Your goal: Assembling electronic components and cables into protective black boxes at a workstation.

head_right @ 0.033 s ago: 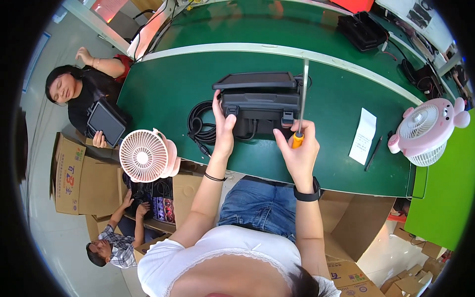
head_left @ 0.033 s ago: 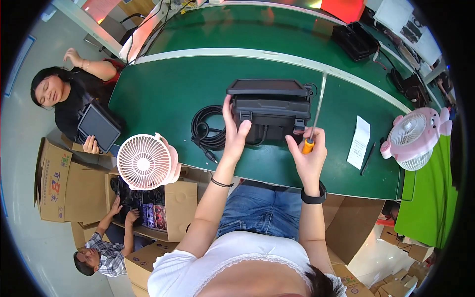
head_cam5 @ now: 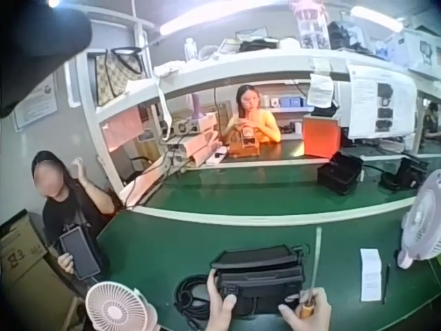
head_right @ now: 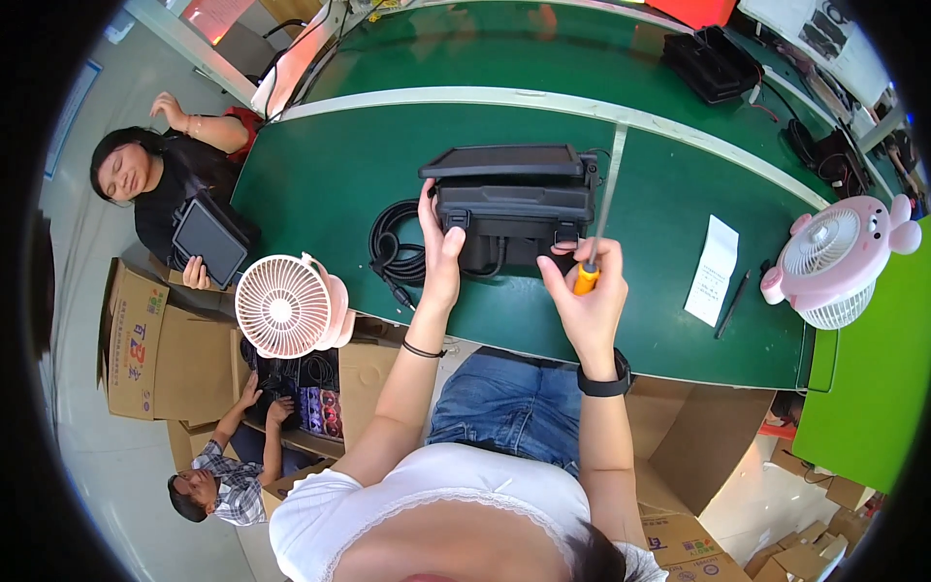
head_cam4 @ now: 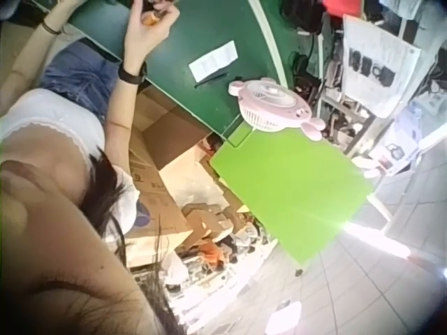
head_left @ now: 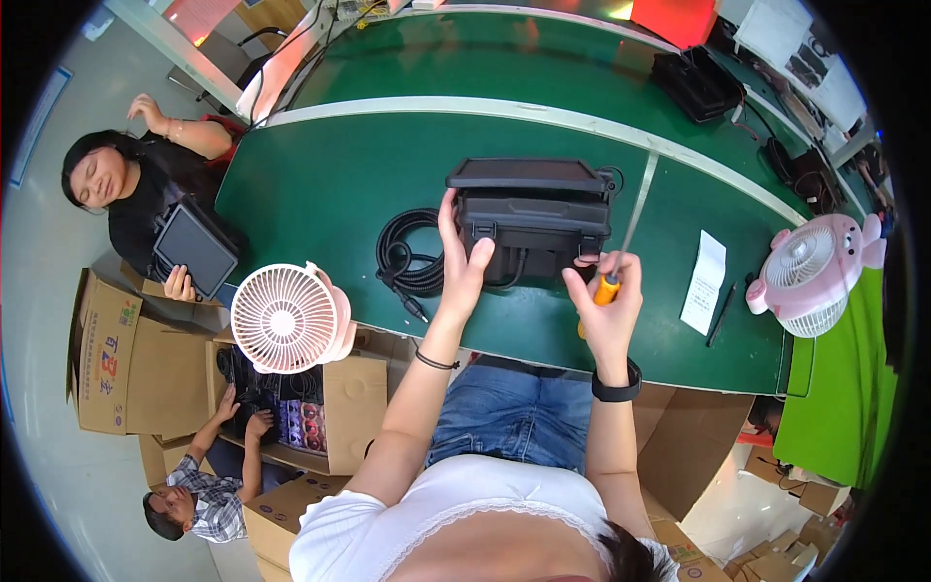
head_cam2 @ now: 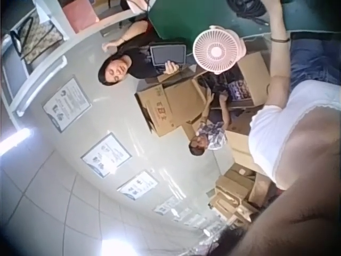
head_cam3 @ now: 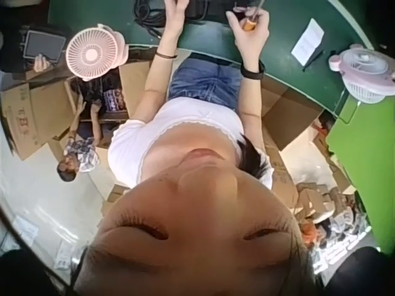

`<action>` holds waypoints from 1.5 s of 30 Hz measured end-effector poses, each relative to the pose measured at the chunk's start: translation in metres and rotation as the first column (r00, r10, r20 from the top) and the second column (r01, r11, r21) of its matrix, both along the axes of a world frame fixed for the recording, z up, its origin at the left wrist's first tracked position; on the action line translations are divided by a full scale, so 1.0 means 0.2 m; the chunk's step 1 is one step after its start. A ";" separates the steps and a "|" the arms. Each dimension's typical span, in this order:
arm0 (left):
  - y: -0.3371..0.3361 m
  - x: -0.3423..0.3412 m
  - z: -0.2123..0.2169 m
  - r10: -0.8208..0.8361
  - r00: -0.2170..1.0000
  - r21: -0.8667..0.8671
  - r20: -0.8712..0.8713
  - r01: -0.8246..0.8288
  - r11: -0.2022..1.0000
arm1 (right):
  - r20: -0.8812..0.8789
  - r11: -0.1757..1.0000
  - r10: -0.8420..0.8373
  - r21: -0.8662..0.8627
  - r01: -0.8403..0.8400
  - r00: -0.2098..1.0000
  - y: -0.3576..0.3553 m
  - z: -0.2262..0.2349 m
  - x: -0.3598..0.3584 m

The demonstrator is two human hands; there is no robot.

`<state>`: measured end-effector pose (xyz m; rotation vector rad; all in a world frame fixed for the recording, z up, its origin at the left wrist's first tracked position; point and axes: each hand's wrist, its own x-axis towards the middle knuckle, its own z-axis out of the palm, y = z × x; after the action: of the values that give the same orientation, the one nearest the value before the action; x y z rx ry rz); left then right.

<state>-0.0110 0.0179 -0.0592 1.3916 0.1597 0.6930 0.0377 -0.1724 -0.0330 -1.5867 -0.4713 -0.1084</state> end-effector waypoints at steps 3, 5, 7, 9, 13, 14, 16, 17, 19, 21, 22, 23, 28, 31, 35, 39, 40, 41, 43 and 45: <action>-0.01 -0.01 0.02 -0.007 1.000 -0.022 0.012 0.008 1.000 | -0.101 0.988 0.037 0.156 -0.021 0.994 0.01 0.06 0.02; -0.01 0.00 0.03 0.004 1.000 -0.044 -0.008 -0.005 0.999 | -0.112 0.990 0.034 0.138 -0.018 0.993 0.03 0.09 0.02; -0.01 0.00 0.01 0.005 1.000 -0.039 0.009 -0.004 0.999 | -0.149 0.996 0.015 0.092 -0.001 0.989 0.03 0.10 0.03; -0.01 0.00 0.00 0.021 1.000 -0.025 0.022 -0.021 0.999 | -0.194 0.993 0.048 0.111 -0.027 0.980 0.02 0.10 0.06; -0.01 0.01 0.02 0.029 0.999 -0.026 0.020 -0.029 0.999 | -0.186 1.000 -0.018 -0.028 0.013 0.982 0.01 0.04 0.12; -0.01 0.02 0.02 0.021 0.999 -0.036 0.025 -0.020 0.999 | -0.177 0.998 -0.020 -0.056 0.010 0.984 0.00 0.02 0.14; 0.00 0.02 0.04 0.011 1.000 -0.047 0.028 -0.010 0.999 | -0.015 0.986 -0.121 -0.119 0.118 0.993 0.01 0.01 0.18; 0.01 0.02 0.05 -0.009 1.000 -0.077 0.000 0.009 0.997 | 0.154 0.959 -0.207 -0.164 0.231 0.966 0.02 0.01 0.19; 0.01 0.02 0.08 -0.030 0.999 -0.110 -0.028 0.026 0.994 | -0.043 0.972 -0.194 -0.140 0.187 0.980 0.01 0.01 0.22; 0.00 0.03 0.09 -0.057 0.996 -0.187 -0.071 0.043 0.981 | -0.134 0.996 -0.078 -0.059 0.071 0.988 0.00 0.02 0.26; 0.00 0.03 0.09 -0.053 0.996 -0.190 -0.075 0.038 0.981 | -0.244 0.995 -0.012 -0.099 -0.013 0.970 -0.01 0.03 0.27; 0.00 0.04 0.10 -0.059 0.995 -0.213 -0.075 0.042 0.976 | -0.248 0.995 -0.009 -0.103 -0.018 0.969 0.00 0.03 0.28; -0.01 0.09 0.09 -0.026 0.994 -0.217 -0.108 0.002 0.976 | -0.098 0.999 0.042 0.000 -0.043 0.994 0.05 -0.06 0.35; 0.01 0.10 0.06 0.013 0.994 -0.128 -0.113 -0.027 0.991 | -0.083 0.998 0.041 -0.045 -0.045 0.996 0.06 -0.08 0.37; -0.05 0.10 0.21 0.483 0.853 0.804 0.196 -0.422 0.419 | -0.135 0.998 0.065 -0.002 -0.066 0.989 0.04 -0.06 0.39; 0.03 0.20 0.35 0.106 0.993 0.967 0.055 -0.079 0.240 | -0.214 0.993 0.097 -0.038 -0.108 0.972 0.04 -0.01 0.39; 0.04 0.23 0.37 0.103 0.994 0.979 0.044 -0.064 0.195 | -0.212 0.992 0.097 -0.061 -0.113 0.972 0.04 0.00 0.40; 0.05 0.26 0.38 0.101 0.994 0.988 0.033 -0.048 0.149 | -0.207 0.992 0.098 -0.058 -0.112 0.973 0.04 -0.01 0.41; 0.07 0.33 0.37 0.052 0.998 0.987 -0.022 0.014 0.157 | -0.147 0.992 0.124 -0.010 -0.127 0.981 0.04 -0.02 0.40; 0.08 0.34 0.33 0.005 0.997 0.983 -0.083 0.081 0.164 | -0.189 0.993 0.113 -0.016 -0.118 0.975 0.05 0.00 0.39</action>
<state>0.0579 0.0349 0.0073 2.7397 -0.4012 0.7104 0.1151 -0.1626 -0.0320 -1.5744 -0.4175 0.1365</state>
